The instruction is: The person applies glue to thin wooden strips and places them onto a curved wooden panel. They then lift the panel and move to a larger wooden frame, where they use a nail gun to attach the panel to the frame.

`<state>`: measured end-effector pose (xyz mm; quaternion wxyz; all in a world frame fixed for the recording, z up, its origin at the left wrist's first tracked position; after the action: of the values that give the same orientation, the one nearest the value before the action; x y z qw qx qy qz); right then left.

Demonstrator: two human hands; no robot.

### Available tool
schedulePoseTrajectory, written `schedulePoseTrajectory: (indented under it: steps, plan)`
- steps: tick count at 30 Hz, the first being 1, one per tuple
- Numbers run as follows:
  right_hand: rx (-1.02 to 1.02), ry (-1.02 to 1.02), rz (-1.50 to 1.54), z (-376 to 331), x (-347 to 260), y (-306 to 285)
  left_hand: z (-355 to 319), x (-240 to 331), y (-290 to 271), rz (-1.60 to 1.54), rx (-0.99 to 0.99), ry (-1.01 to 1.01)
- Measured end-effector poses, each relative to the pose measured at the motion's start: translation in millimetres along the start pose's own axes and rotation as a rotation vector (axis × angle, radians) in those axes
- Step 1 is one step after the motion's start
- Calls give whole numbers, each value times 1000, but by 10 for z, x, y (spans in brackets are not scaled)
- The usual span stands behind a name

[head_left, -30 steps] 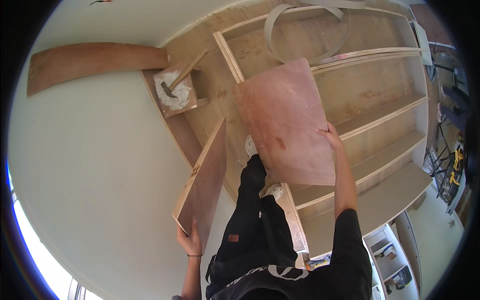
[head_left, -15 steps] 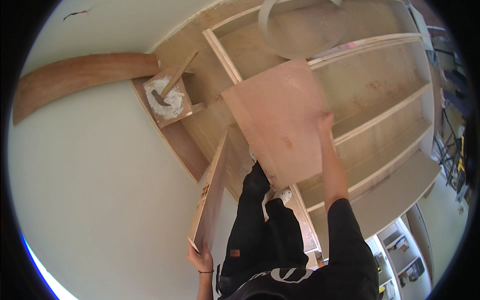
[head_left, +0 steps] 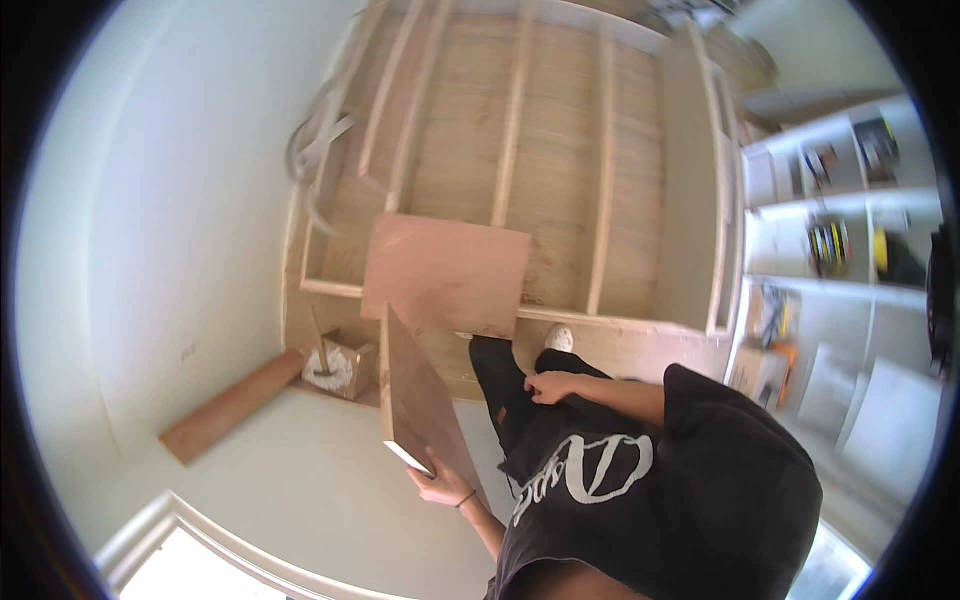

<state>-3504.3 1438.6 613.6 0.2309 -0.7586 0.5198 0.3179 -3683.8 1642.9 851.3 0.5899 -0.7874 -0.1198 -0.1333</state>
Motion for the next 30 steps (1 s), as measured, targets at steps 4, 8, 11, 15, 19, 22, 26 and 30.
schedulePoseTrajectory:
  steps: [4,8,11,15,19,22,26,30]
  plan:
    - [300,-153,200,-746,107,282,-305,364,-221,-71,135,424]
    - [771,-324,447,-1350,645,458,-401,650,-353,-110,41,710]
    - [1088,290,453,-1868,1167,833,-441,891,-405,-156,-120,832]
    - [1243,529,1063,-2436,1501,1785,-455,1022,-371,-78,-258,1047]
    - [1268,491,1176,-2477,1131,2830,-575,981,-214,-22,-480,1178]
    - [1303,620,1004,-2414,957,3214,-914,1237,-22,37,-589,1313]
    - [1462,640,1238,-2728,1488,3521,-1917,1860,518,127,-685,1533]
    - [1532,782,1279,-3034,1894,4176,-2754,1966,832,394,-771,1495]
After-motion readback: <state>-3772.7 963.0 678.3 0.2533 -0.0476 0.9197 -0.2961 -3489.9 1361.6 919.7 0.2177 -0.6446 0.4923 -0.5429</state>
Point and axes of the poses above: each hand's wrist, its own z-axis towards the middle knuckle, its own y-axis out of the palm, x = y × z, the point moved 3 cm from there along z, towards the middle knuckle, and after that the axes turned 13 degrees about -x, right-handed, at the moved point
